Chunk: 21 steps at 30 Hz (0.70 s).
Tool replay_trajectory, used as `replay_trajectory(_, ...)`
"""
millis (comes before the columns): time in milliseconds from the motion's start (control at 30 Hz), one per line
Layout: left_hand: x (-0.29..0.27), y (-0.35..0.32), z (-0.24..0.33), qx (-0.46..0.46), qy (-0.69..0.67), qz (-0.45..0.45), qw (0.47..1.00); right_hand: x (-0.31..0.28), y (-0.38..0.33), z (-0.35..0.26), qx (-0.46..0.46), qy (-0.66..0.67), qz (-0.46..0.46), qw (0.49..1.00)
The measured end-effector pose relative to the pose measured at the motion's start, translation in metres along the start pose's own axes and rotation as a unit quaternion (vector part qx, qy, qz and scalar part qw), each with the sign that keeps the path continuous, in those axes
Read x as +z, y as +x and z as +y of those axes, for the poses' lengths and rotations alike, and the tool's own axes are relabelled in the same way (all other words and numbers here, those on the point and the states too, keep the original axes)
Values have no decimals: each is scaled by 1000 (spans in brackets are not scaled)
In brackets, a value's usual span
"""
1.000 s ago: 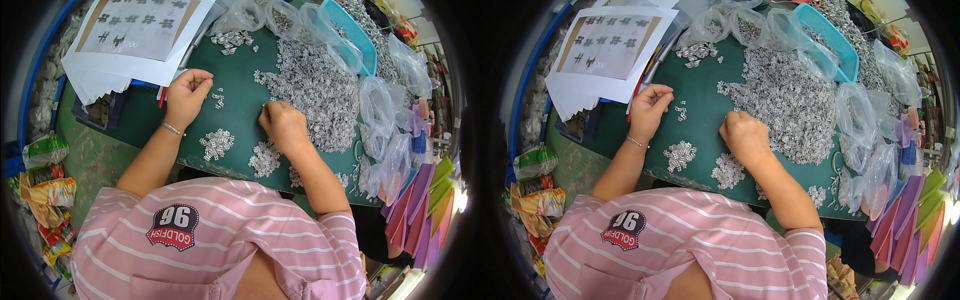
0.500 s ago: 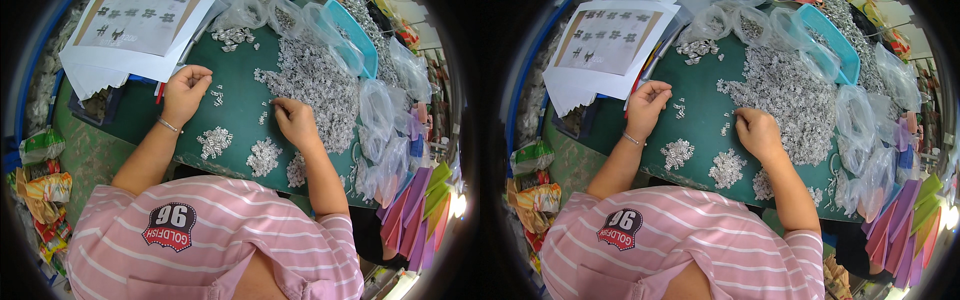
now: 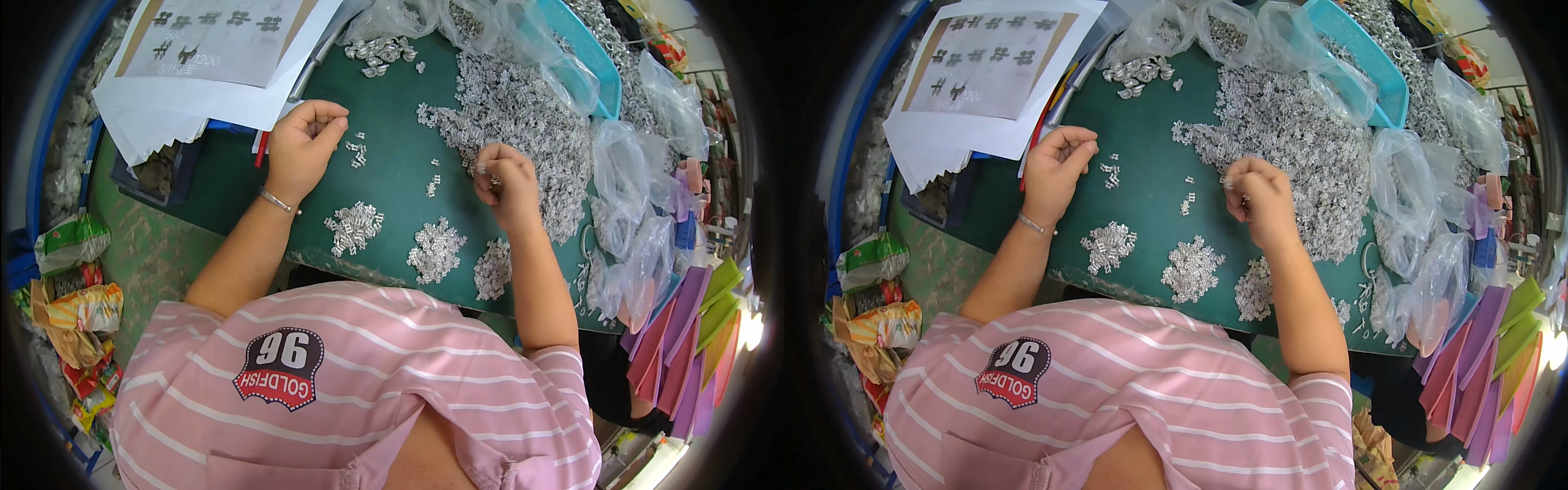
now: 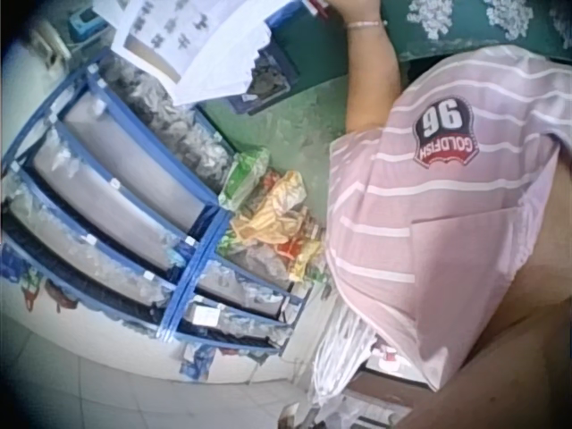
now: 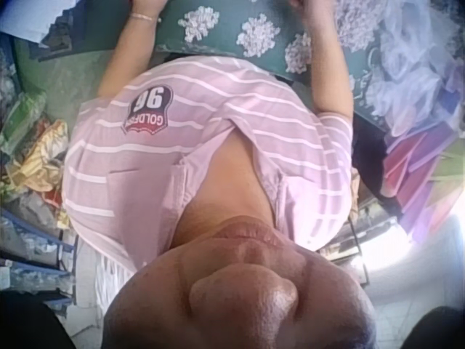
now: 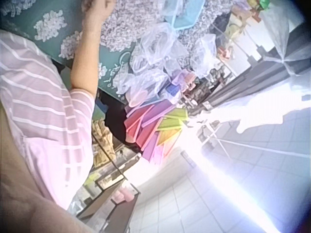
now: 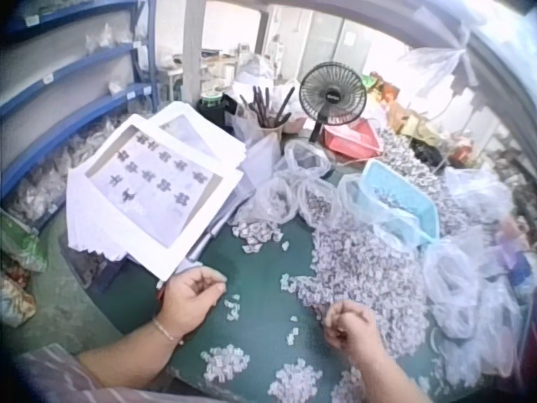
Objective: The person sorts through a pile of small metal pieces on a green table, picking them up and organizing them into smaller groups by hand.
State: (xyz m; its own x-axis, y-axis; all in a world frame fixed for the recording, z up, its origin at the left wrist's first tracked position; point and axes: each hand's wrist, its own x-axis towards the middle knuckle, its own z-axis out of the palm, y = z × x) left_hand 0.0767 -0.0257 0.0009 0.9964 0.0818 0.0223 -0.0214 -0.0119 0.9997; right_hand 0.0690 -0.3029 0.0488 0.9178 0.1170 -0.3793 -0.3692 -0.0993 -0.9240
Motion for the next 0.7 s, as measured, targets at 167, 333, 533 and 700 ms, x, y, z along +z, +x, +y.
replay_trajectory(167, 1, 1, 1, -2, 11, -2, 1000, 12, -12, 13, -154, -190, -41, 969)
replay_trajectory(333, 1, 1, 1, -4, -9, -7, 1000, 26, -18, 18, -271, -402, -15, 874)
replay_trajectory(533, 1, 1, 0, -2, -3, 3, 1000, 22, -16, 16, -262, -409, -9, 874)
replay_trajectory(700, 2, 1, 0, -1, -8, 1, 1000, 24, -15, 20, -326, -458, 17, 827)
